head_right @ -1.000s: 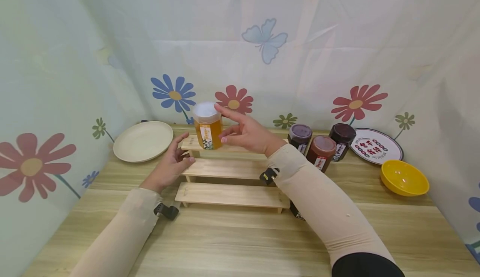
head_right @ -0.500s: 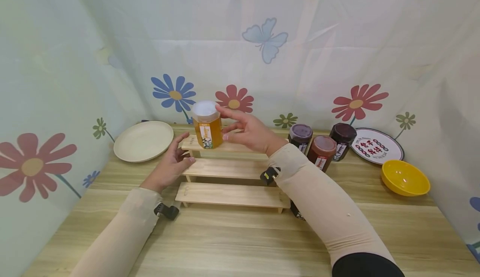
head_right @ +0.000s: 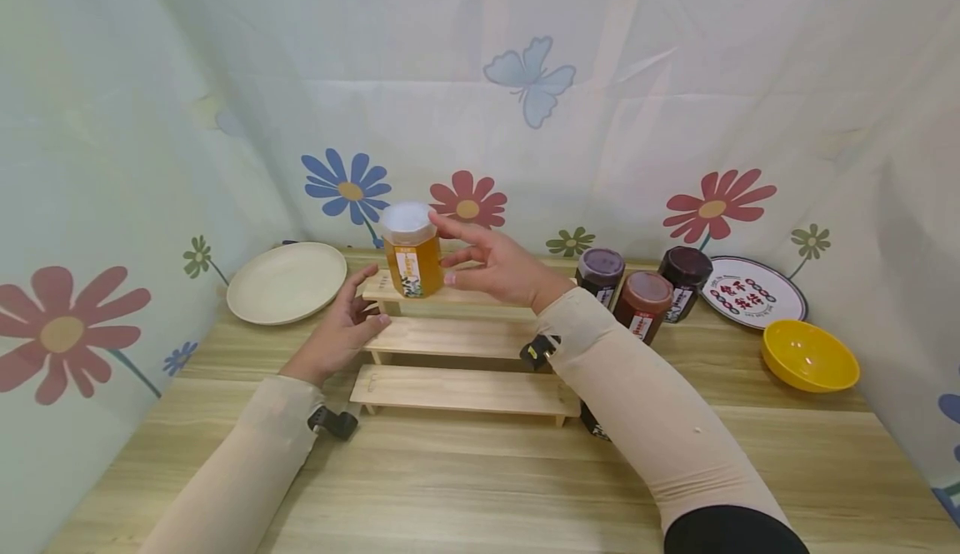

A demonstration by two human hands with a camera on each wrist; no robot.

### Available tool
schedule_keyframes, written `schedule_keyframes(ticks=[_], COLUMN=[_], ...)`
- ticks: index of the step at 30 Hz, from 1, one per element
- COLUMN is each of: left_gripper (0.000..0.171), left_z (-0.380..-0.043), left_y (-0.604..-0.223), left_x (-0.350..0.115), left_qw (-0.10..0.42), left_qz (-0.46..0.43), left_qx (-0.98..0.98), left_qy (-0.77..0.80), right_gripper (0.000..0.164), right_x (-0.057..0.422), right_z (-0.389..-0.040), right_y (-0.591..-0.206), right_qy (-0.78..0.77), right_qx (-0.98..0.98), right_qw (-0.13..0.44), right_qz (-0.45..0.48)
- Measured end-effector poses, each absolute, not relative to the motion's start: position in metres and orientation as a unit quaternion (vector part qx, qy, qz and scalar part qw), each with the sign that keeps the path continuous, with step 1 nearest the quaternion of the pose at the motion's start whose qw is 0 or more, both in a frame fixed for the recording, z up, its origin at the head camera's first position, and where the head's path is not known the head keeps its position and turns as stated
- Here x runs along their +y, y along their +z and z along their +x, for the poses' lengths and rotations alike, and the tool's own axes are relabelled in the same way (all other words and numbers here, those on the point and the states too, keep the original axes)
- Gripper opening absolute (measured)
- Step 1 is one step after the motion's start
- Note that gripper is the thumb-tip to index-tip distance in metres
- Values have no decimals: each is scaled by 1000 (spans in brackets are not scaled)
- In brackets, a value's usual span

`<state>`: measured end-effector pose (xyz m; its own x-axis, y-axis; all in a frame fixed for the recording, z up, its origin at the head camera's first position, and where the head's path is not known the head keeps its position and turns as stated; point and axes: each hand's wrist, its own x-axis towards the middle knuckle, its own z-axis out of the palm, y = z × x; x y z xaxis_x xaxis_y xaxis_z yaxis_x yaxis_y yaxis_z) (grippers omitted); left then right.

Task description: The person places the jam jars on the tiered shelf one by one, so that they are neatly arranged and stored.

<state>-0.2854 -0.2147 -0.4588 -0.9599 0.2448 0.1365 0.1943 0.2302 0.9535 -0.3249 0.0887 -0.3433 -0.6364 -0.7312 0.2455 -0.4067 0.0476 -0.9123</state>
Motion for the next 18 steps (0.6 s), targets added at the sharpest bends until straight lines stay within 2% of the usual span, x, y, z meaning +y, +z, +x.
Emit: schedule_keyframes(ticks=[18], left_gripper=[84], left_z=[-287], left_y=[-460], left_x=[-214], left_qw=[20], left_qz=[142], left_qx=[783], left_qy=[605], right_gripper=[87], right_x=[88], right_z=[-325], right_y=[-343], right_qy=[-565], right_qx=[698], right_qw=[176], right_qz=[-402])
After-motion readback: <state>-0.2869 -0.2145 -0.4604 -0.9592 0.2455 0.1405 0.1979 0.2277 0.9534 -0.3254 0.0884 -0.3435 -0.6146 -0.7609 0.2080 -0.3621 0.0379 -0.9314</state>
